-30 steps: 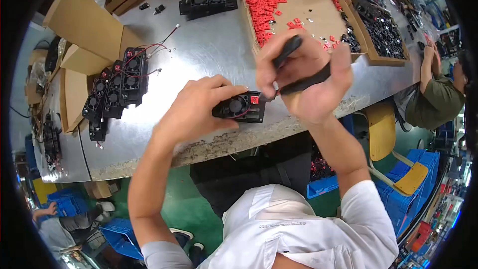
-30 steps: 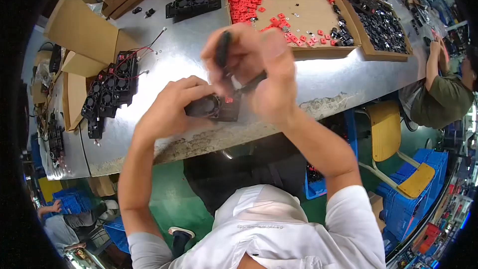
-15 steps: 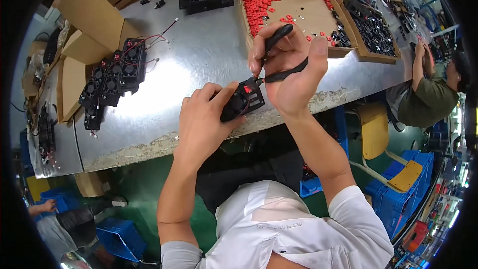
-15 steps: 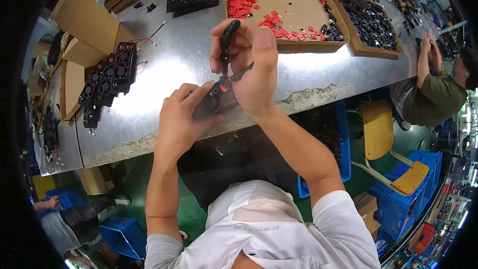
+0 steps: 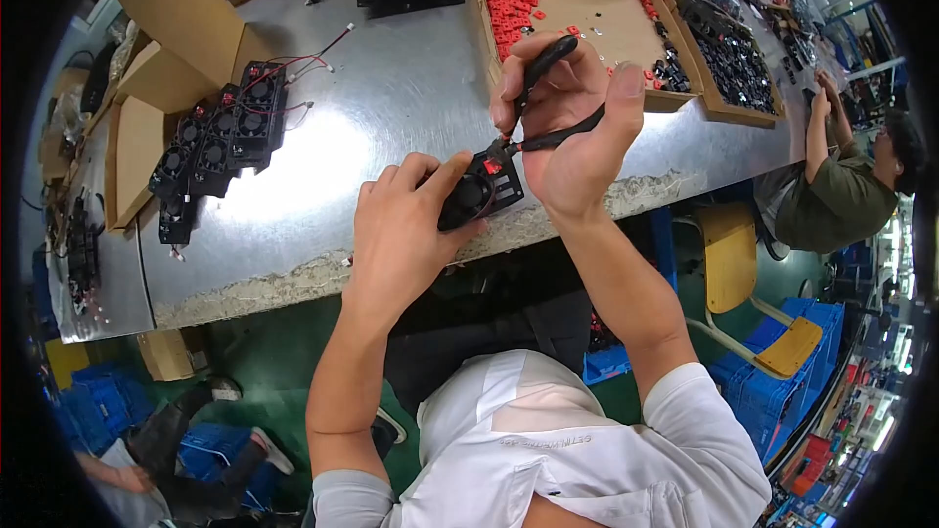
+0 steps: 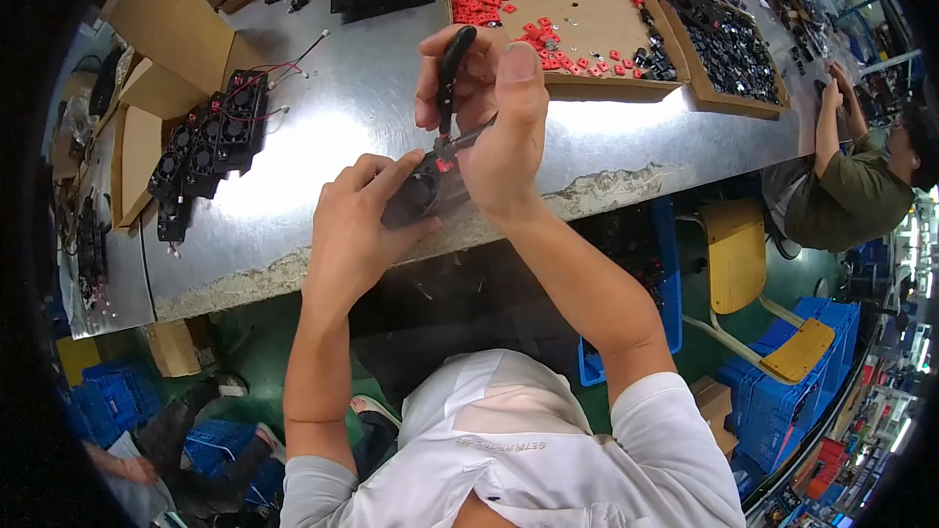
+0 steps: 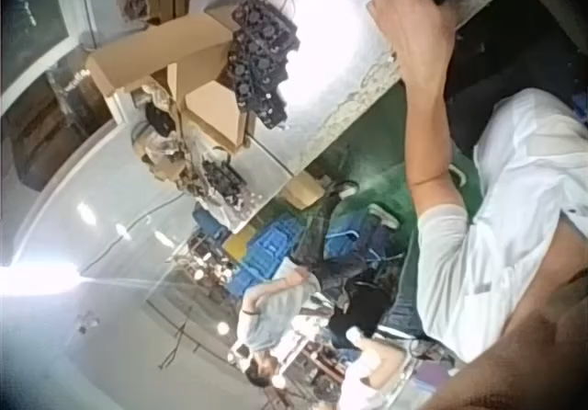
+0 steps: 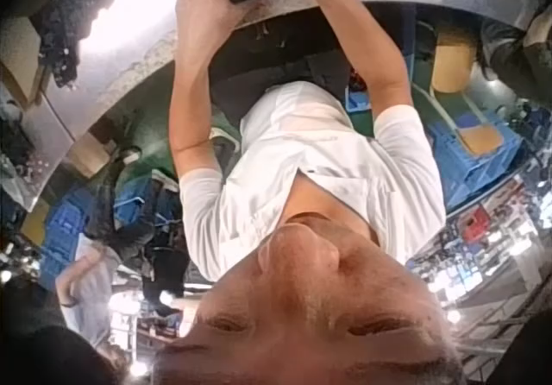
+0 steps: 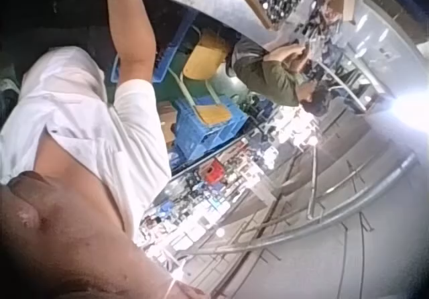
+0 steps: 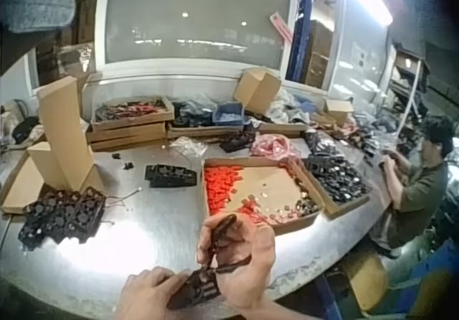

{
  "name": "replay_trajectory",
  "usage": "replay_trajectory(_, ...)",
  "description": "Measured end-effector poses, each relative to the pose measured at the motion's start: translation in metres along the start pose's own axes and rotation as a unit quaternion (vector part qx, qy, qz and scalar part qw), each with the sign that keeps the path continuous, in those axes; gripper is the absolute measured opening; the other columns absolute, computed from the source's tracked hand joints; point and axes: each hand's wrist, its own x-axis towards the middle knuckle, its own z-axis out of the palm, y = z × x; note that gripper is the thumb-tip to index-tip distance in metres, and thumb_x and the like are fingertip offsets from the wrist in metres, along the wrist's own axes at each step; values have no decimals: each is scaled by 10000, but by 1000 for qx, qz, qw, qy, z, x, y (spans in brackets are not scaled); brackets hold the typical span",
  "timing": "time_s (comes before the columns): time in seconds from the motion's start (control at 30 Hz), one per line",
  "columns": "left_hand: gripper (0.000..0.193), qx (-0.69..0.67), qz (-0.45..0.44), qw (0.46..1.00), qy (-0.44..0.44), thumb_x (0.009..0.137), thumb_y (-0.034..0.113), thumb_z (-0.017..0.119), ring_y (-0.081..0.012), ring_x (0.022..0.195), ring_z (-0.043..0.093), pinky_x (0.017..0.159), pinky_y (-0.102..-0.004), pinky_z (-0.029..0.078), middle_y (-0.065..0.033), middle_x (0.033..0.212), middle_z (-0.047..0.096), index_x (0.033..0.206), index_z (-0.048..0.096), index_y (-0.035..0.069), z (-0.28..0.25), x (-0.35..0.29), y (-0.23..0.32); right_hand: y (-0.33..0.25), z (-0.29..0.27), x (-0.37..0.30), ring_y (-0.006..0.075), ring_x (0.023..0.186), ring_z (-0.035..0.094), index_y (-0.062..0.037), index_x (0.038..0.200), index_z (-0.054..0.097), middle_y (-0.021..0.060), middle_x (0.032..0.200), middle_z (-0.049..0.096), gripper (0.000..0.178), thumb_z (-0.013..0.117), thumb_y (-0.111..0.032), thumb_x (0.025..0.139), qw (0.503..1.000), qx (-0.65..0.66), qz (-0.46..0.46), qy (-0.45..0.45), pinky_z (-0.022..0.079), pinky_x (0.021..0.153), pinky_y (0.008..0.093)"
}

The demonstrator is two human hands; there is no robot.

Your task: Manually process and assemble small electronic components using pliers at a factory workbench.

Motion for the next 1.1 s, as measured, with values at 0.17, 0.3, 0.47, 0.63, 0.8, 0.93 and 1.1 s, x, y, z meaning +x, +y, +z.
replay_trajectory(0.17, 668, 2, -3, 1000, 14, 671, 242, 897, -300, 939, 643, 855, -415, 508, -70, 1030, 658, 1296, 689, 134, -1, 2, 2, 1, -1, 1, 226, 681, 588, -1, 1083, 628, 105, 821, 624, 915, 274, -830, 927, 1000, 4, -6, 4, 425, 589, 337)
replay_trajectory(0.3, 671, 14, 1, 1000, 15, 676, 245, 894, -295, 959, 639, 864, -415, 494, -68, 1044, 655, 1304, 683, 137, -1, 1, 2, 2, 1, -1, 226, 681, 590, 0, 1082, 630, 106, 826, 627, 922, 275, -835, 924, 1000, -10, -2, 11, 423, 587, 337)
replay_trajectory(0.47, 665, 9, -2, 1000, 15, 681, 247, 891, -296, 965, 636, 868, -413, 488, -66, 1046, 655, 1303, 682, 137, -1, 0, 2, -1, 3, -2, 231, 683, 592, 5, 1078, 630, 107, 821, 631, 925, 271, -834, 923, 1000, -19, -8, 16, 420, 598, 335)
replay_trajectory(0.63, 661, 6, 1, 1000, 16, 682, 243, 890, -296, 960, 636, 867, -414, 488, -65, 1045, 655, 1300, 683, 137, -1, 1, 2, -1, 3, -1, 231, 682, 591, 7, 1077, 630, 104, 818, 633, 924, 263, -827, 927, 999, -20, -2, 31, 421, 602, 336)
replay_trajectory(0.8, 658, -1, -1, 1000, 14, 684, 244, 889, -291, 957, 637, 869, -413, 489, -57, 1038, 655, 1299, 682, 138, -1, 0, 1, 0, 4, -3, 229, 678, 592, 8, 1082, 632, 104, 817, 634, 918, 260, -818, 933, 999, -28, -8, 34, 423, 595, 336)
replay_trajectory(0.93, 656, 6, 3, 1000, 18, 685, 249, 888, -289, 949, 639, 864, -411, 488, -56, 1034, 656, 1298, 683, 137, 0, 0, 1, 1, 5, -4, 226, 670, 593, 11, 1083, 631, 106, 819, 634, 915, 259, -812, 939, 999, -30, -19, 37, 422, 582, 335)
replay_trajectory(1.1, 664, 10, 3, 1000, 22, 678, 256, 889, -289, 941, 640, 857, -411, 487, -59, 1036, 657, 1299, 683, 142, -1, 1, 2, 3, 7, -4, 218, 681, 595, 5, 1101, 615, 104, 826, 631, 899, 268, -809, 944, 998, -50, -32, 35, 429, 593, 331)
